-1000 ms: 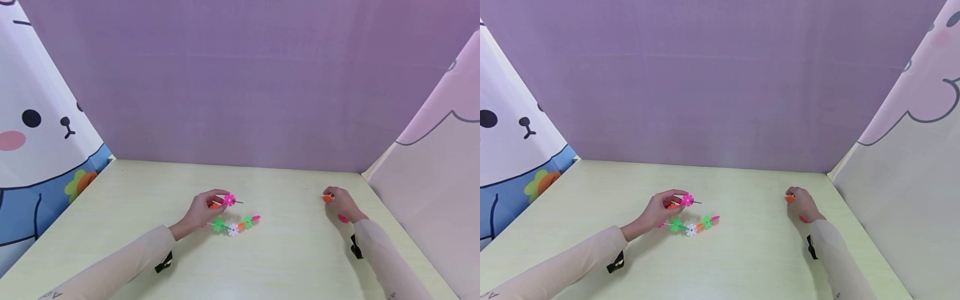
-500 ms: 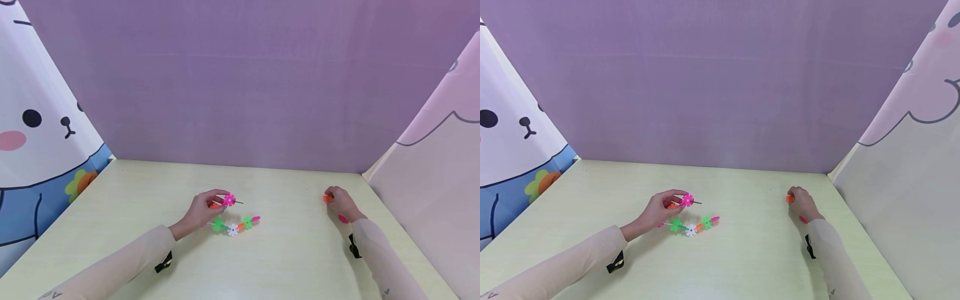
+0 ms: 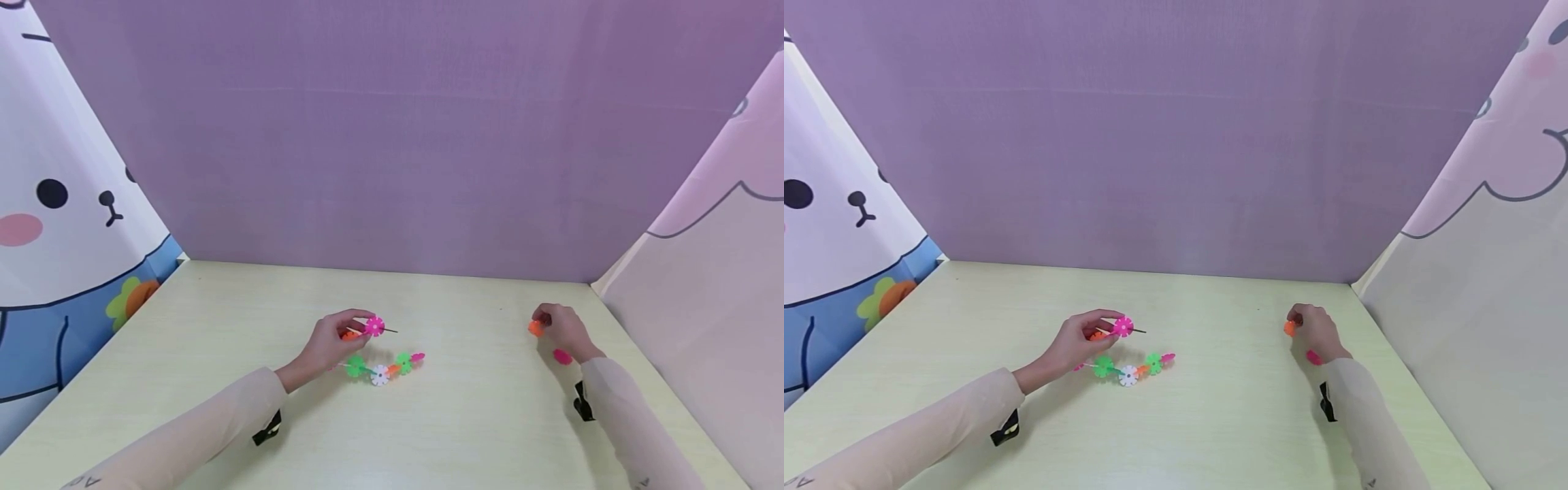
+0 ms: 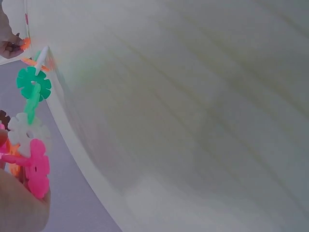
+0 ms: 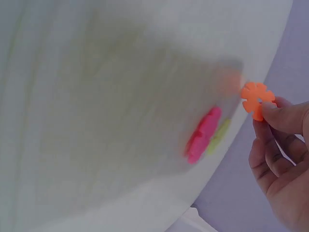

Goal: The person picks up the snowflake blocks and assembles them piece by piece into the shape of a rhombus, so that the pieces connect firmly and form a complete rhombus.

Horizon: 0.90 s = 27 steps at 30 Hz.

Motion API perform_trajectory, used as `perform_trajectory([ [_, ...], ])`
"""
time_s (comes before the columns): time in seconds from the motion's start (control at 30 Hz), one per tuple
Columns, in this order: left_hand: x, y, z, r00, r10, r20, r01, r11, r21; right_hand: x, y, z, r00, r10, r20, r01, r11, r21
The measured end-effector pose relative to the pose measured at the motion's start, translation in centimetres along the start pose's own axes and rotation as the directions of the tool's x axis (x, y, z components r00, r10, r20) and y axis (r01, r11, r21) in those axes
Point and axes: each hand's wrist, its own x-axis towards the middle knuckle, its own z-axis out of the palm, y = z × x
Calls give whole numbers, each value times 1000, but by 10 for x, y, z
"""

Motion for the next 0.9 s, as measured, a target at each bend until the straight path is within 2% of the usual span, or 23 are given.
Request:
perform_trajectory([
  [0.23,-2,3,-1,1000,-7,-3,7,1000,-1,0,-13,-5,999,-19,-40,24,993,114],
  [0.47,-1,-1,-1,1000,-9,-2,9,1000,-13,-4,-40,-5,999,-27,-37,36,961,274],
  [0.63,0,-3,-1,1000,-6,-2,6,1000,-15,-9,-68,-4,1000,-5,20,-4,905,426],
  [0.9,1,-5,0,1000,-2,0,2,1000,-15,-8,-95,22,993,-8,115,-61,809,584],
])
